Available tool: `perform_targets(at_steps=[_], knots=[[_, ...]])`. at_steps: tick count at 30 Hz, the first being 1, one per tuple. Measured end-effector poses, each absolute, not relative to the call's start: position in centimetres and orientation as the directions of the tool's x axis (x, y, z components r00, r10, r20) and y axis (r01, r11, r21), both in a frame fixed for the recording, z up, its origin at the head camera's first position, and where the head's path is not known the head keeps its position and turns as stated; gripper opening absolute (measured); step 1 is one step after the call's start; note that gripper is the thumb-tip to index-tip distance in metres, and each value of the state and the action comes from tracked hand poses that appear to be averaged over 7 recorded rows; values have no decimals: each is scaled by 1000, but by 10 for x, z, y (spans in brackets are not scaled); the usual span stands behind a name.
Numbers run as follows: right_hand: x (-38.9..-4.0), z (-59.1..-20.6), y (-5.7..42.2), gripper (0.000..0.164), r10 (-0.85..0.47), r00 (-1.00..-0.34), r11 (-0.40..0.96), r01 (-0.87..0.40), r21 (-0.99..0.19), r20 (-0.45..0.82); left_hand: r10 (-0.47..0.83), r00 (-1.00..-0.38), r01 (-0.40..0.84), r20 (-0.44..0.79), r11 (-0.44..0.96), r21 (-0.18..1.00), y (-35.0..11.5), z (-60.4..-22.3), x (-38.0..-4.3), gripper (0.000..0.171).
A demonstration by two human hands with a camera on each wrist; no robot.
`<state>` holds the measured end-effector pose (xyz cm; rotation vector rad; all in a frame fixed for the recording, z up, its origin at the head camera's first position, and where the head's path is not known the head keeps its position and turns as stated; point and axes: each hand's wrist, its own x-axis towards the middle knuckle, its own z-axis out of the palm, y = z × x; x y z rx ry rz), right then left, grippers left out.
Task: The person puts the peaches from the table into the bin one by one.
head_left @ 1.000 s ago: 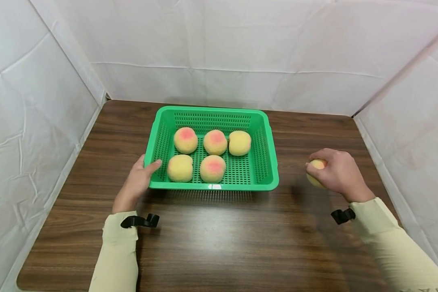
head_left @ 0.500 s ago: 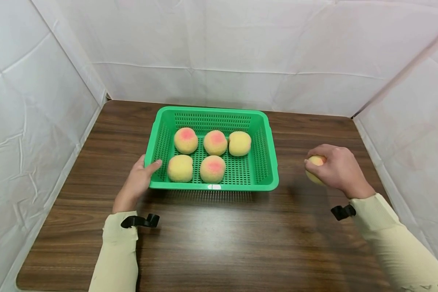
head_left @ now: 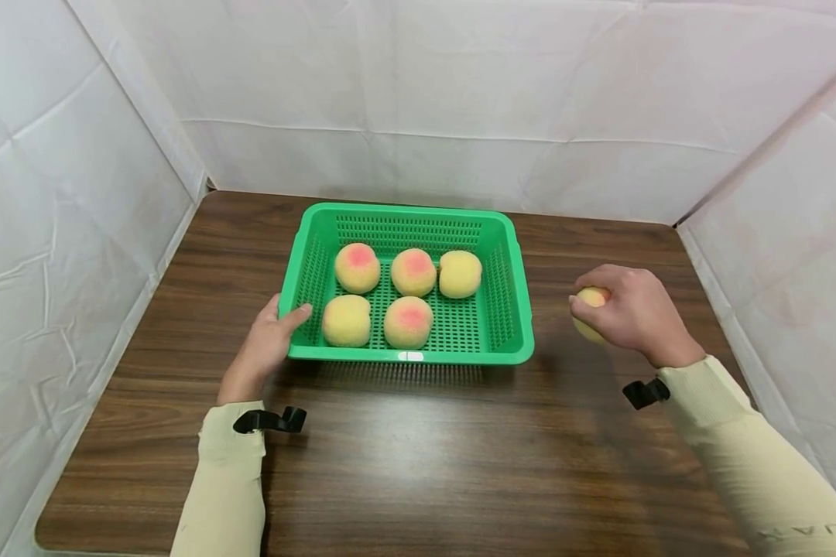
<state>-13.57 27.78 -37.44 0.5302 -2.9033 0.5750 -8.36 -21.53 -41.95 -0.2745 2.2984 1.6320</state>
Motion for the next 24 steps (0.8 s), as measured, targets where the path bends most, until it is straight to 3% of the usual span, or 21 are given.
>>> perform_targets(at_steps=[24], knots=[[-159,-365,221,11,-437,-867,776,-498,-387,238,19,-933,-336,-359,313,889,-215,-419,-84,60]])
